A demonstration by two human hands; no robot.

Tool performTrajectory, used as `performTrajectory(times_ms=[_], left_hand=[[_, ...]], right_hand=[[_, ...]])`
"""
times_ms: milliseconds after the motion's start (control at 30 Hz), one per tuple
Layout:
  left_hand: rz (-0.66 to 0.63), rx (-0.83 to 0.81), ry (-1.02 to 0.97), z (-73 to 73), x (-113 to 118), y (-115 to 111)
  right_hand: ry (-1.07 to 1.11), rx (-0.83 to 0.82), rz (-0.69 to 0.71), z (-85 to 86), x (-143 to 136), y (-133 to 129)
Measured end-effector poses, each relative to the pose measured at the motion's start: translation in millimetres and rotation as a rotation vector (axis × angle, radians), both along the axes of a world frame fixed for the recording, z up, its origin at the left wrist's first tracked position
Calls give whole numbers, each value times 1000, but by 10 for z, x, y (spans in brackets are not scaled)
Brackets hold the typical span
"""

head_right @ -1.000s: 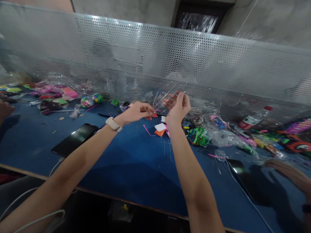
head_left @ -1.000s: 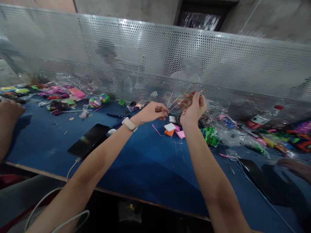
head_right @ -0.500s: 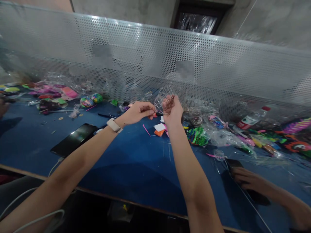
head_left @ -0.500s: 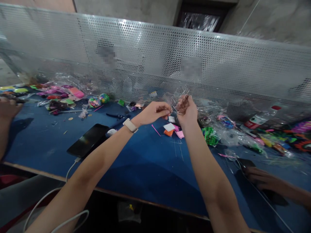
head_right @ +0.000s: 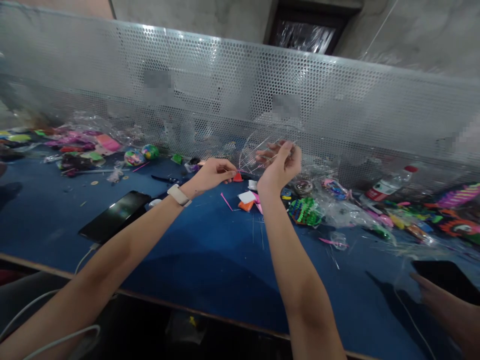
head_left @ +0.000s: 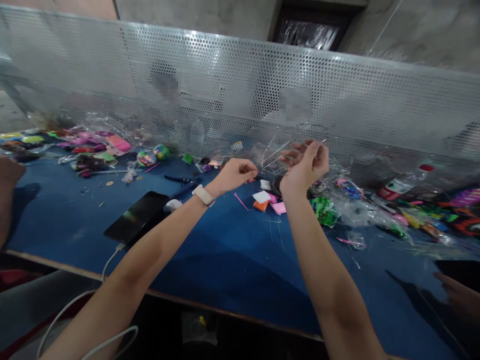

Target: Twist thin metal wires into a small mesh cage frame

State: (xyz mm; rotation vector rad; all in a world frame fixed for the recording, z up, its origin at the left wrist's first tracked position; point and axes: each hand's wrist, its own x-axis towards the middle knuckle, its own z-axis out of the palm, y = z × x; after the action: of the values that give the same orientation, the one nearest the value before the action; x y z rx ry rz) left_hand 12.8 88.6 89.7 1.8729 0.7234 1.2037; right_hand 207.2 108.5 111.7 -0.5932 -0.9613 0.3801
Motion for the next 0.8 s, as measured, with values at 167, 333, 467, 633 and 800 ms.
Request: performTrajectory(times_ms=[167,333,467,633,800], left_hand=[[-91,-208,-119,23,43,-70],[-23,-148,-90,17,80,-82],[36,-20,-28,-10,92,-46],[21,11,-21,-29,81,-28],[55,99,-21,-60,109,-42]], right_hand=[[9,-31,-22,66,-155,-203],[-43,-53,7,109,-270,-392],[-62,-41,40,118,-312,-447],[-91,45,-44,80,-255,-294],[-103,61,-12,15,-171,-115]])
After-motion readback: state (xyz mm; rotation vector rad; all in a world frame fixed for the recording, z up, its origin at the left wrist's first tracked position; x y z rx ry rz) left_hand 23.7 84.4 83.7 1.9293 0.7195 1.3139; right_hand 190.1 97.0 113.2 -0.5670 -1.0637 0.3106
